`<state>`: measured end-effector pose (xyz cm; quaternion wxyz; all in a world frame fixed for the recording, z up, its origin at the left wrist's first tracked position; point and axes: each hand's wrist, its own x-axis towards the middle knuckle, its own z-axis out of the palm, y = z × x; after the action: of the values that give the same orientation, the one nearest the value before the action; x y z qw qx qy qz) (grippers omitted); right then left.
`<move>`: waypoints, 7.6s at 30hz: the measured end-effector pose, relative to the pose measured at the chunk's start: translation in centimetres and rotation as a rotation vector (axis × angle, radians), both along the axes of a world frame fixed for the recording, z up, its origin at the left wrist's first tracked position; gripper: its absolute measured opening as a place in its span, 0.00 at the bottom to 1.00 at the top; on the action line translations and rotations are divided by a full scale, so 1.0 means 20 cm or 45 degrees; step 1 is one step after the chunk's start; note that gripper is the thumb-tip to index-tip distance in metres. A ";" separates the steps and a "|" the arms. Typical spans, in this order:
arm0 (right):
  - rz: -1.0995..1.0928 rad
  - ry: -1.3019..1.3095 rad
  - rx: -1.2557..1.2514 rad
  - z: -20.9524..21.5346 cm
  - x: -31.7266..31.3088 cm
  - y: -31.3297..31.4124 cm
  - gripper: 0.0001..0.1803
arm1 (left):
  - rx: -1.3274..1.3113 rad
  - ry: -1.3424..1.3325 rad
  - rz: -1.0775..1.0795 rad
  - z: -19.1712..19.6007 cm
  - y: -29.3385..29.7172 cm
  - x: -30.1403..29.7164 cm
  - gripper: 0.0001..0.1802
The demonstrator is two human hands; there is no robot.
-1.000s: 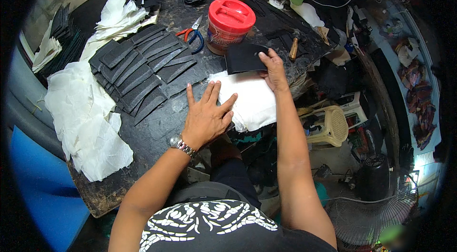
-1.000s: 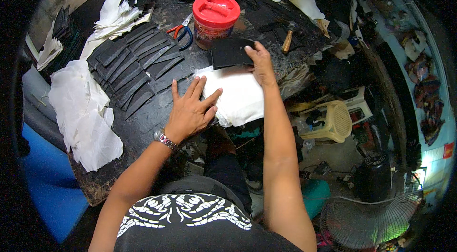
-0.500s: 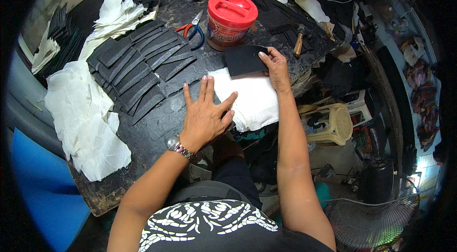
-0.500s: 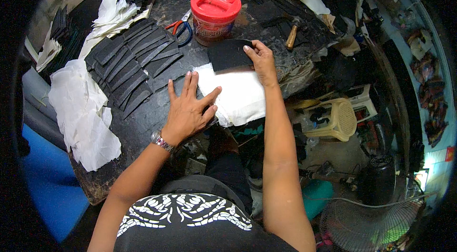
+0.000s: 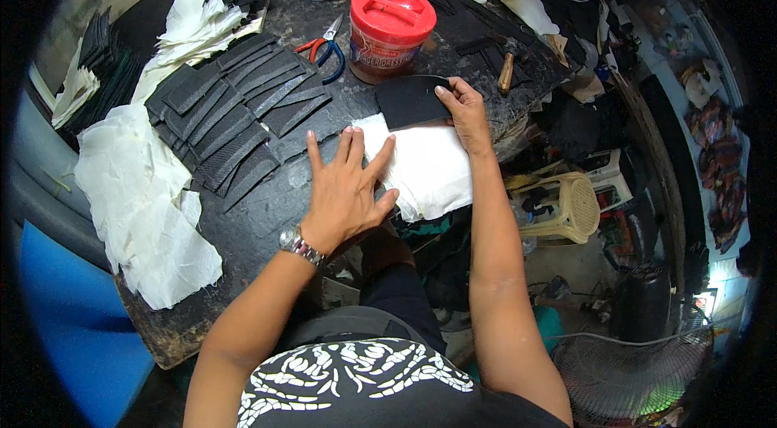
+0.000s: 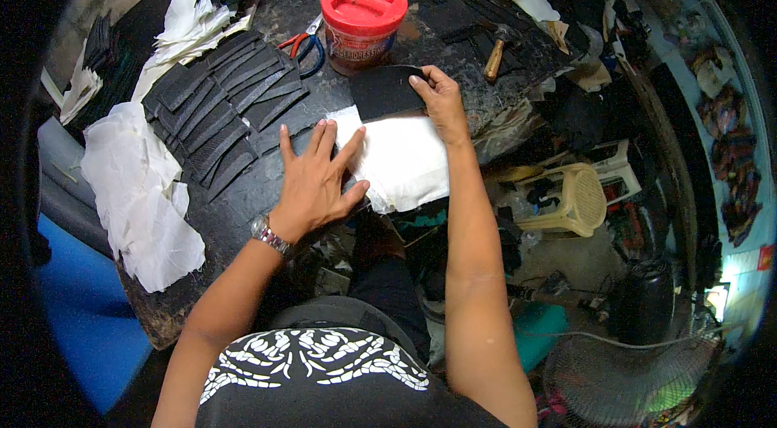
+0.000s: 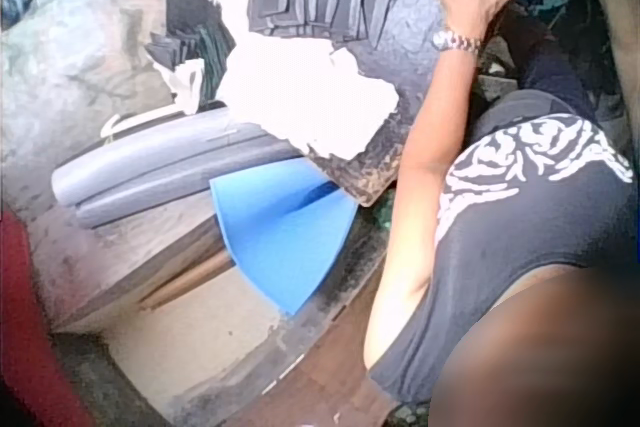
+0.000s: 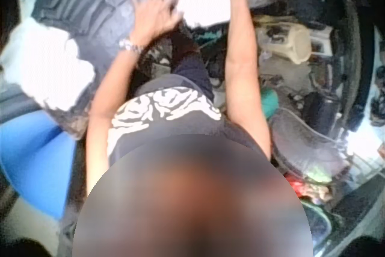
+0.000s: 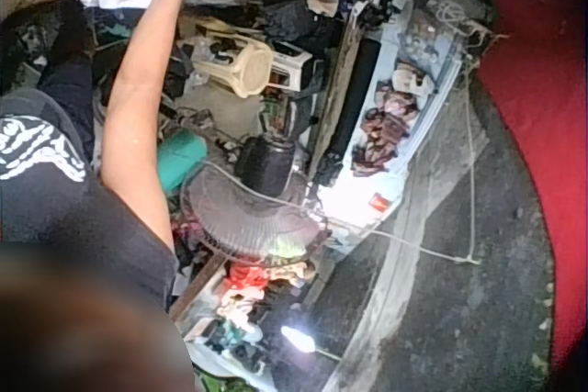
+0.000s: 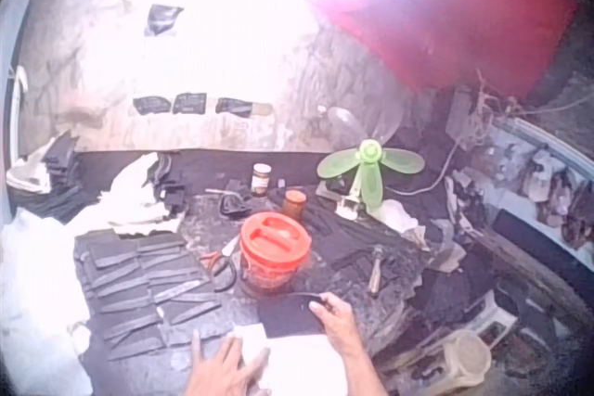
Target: The person repeatedly picks a white fabric sheet, places a small black square on it, folds the white fabric over the black square, and sets the assembled unit aside. This cycle is performed many times on a cluttered work table with stacks of white and black fabric pieces.
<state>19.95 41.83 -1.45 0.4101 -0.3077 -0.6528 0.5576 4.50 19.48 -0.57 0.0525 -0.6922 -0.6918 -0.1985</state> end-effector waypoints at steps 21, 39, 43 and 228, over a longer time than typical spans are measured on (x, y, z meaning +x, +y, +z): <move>0.073 0.331 -0.111 0.02 0.05 0.02 0.18 | 0.092 0.176 -0.023 0.00 0.15 0.02 0.32; -0.238 -0.520 1.344 0.03 -0.01 -0.30 0.20 | 0.196 0.198 0.032 -0.05 0.16 0.02 0.27; -0.120 -1.045 1.237 -0.07 0.00 -0.48 0.25 | 0.218 0.194 0.039 -0.05 0.16 0.03 0.27; 0.017 -0.324 0.781 0.26 -0.40 -1.12 0.16 | 0.054 -0.152 0.761 0.19 -0.25 -1.43 0.38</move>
<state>11.97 19.46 3.79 0.3951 -0.2326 -0.8384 0.2948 -24.05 14.54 3.16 0.0822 -0.4440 -0.8624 -0.2288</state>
